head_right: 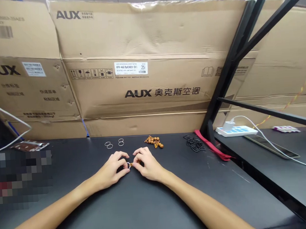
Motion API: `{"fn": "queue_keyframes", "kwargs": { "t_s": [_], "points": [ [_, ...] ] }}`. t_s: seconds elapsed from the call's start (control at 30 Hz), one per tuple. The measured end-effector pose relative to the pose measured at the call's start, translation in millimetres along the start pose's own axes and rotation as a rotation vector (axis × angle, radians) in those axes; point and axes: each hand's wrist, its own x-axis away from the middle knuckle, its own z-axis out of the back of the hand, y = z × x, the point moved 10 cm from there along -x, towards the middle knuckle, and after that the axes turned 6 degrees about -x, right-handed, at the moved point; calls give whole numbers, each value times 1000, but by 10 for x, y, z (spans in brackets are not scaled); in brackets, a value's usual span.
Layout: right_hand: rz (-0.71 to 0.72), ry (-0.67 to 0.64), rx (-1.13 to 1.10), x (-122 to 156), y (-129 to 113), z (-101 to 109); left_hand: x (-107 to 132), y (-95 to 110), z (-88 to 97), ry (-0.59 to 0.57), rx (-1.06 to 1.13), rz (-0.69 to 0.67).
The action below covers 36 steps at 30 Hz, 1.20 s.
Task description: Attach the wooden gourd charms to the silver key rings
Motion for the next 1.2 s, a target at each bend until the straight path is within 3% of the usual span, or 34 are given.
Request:
{"fn": "queue_keyframes", "kwargs": {
  "t_s": [0.2, 0.37, 0.43, 0.53, 0.67, 0.77, 1.2],
  "points": [
    [-47, 192, 202, 2, 47, 210, 2, 12, 89, 63, -104, 13],
    [-71, -16, 316, 18, 62, 0, 24, 116, 15, -15, -153, -40],
    [-32, -33, 345, 26, 22, -33, 27, 98, 7, -19, -153, -32],
    [-48, -33, 335, 31, 77, -26, 25, -38, 3, -17, -165, 23],
    [-150, -140, 316, 56, 273, -94, 38, -244, -61, -72, -158, 85],
    [-189, -208, 310, 77, 332, -146, 47, -289, -65, -76, -164, 98],
    [-207, -260, 317, 79, 343, -171, 47, -267, -84, -100, -223, 95]
  ]
}}
